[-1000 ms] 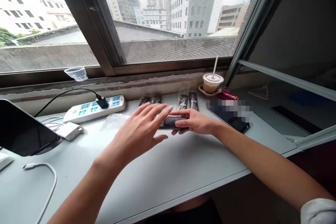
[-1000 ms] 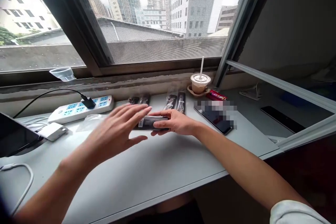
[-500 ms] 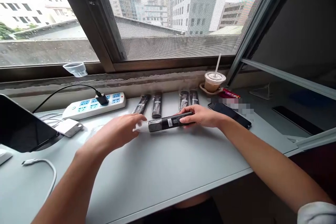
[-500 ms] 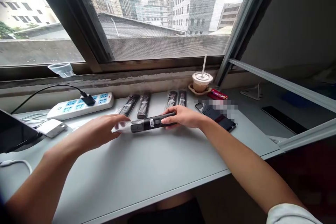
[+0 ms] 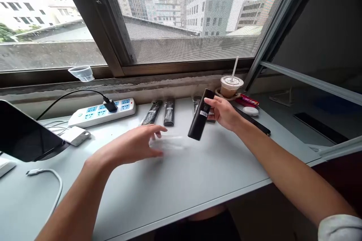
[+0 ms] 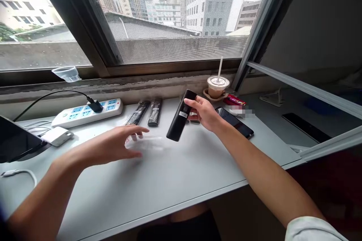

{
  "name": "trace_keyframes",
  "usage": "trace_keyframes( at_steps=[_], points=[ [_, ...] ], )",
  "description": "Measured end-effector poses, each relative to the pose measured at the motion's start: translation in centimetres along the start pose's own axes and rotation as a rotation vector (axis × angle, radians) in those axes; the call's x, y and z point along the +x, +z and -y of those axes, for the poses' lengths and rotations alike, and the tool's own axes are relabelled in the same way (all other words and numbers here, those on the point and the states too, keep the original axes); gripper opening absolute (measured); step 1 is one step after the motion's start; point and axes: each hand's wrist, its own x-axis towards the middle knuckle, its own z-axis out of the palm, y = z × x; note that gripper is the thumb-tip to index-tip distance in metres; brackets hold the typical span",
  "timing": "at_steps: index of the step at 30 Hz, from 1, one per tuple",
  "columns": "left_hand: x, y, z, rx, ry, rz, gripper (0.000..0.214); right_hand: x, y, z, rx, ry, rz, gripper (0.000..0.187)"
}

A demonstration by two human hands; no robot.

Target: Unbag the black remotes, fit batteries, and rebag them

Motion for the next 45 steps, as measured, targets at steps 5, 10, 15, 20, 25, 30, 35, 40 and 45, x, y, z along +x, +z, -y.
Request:
trace_keyframes(
  at_steps=[5,10,15,20,25,30,35,40,45],
  points=[
    [0.3,-0.1,-2.5,0.067,0.099,-0.144,0.068,-0.8,1.2,-0.5,-0.051,0.121,0.072,0.045],
    [1.4,0.9,-4.7,0.157,0.394,-0.443,0.077,-2.0,1.5,-0.4,-0.275,0.13,0.46,0.038],
    [2.1,1.7,-5.0,0.174,0.514,-0.363,0.04,-2.4,1.4,0.0,-0.345,0.098,0.686,0.049],
    [1.8,0.4,-3.2,0.253,0.448,-0.443,0.035,-1.8,1.0,0.0,-0.492,0.131,0.494,0.044],
    [1.6,0.2,-2.5,0.326,0.367,-0.451,0.035,-1.3,1.0,-0.7,-0.399,0.14,0.277,0.04],
    [1.9,1.7,-3.6,0.377,0.436,-0.389,0.043,-1.5,1.7,-1.7,-0.331,0.112,0.281,0.047],
    [1.9,2.2,-3.9,0.446,0.429,-0.387,0.048,-1.8,2.2,-2.1,-0.289,0.08,0.286,0.046],
    [1.8,2.0,-4.1,0.512,0.428,-0.367,0.057,-1.6,1.9,-2.4,-0.271,0.079,0.33,0.05],
    [1.9,2.0,-3.3,0.452,0.389,-0.324,0.054,-1.4,1.5,-3.1,-0.594,-0.088,0.291,0.053]
  ],
)
